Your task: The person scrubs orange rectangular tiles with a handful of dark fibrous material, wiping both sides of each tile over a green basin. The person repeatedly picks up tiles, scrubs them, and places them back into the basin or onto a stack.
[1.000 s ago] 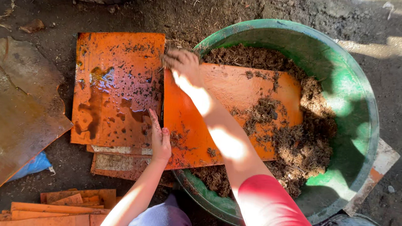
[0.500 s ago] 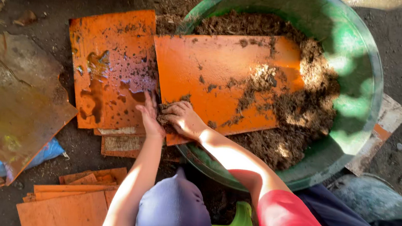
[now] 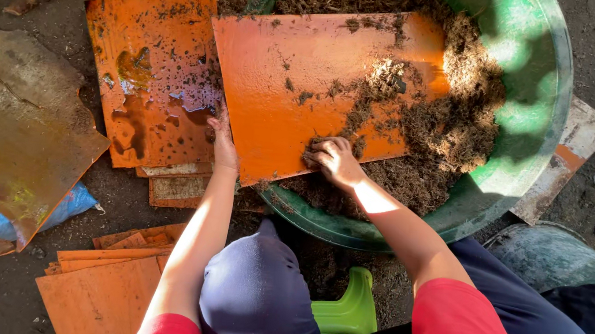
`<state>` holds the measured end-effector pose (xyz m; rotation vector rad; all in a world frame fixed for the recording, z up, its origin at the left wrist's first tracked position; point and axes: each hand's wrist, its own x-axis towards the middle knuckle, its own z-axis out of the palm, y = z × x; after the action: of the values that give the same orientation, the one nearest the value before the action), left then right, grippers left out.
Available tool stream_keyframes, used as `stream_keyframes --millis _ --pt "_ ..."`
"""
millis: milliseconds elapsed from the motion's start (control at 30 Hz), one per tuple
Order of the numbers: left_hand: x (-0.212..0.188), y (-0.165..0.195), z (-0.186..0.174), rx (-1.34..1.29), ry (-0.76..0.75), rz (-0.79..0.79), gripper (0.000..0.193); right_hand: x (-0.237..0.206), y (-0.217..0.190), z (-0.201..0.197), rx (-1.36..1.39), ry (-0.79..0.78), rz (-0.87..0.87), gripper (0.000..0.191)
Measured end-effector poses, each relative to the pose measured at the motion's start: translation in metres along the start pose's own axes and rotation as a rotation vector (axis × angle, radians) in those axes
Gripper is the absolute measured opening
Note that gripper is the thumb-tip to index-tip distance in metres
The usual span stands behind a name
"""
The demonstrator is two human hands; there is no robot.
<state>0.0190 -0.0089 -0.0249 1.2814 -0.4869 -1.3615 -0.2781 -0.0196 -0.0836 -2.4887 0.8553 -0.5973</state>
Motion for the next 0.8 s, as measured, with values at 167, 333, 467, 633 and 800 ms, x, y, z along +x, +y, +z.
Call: stream_keyframes --millis 167,333,467,633,800 --pt "0.001 0.015 -0.002 0.114 -0.117 0.016 0.095 0.061 -0.060 0.027 0.168 -0.067 -0.174 0.016" --pt "0.018 0.029 -0.018 0.766 -0.045 -0.204 0.097 0.108 -0.104 0.020 0.202 -0.026 -0.300 0.025" --pt "0.020 0.012 -0.004 0.989 0.109 -0.138 0.084 0.083 -0.106 -0.004 0.171 0.031 -0.238 0.029" --pt "0.007 -0.007 0.013 0.898 0.238 0.354 0.067 0.032 -0.060 -0.019 0.099 0.312 0.111 0.019" --pt "-0.001 -0.004 0.015 1.006 0.309 0.120 0.070 -0.006 0.060 -0.058 -0.067 0.535 0.733 0.031"
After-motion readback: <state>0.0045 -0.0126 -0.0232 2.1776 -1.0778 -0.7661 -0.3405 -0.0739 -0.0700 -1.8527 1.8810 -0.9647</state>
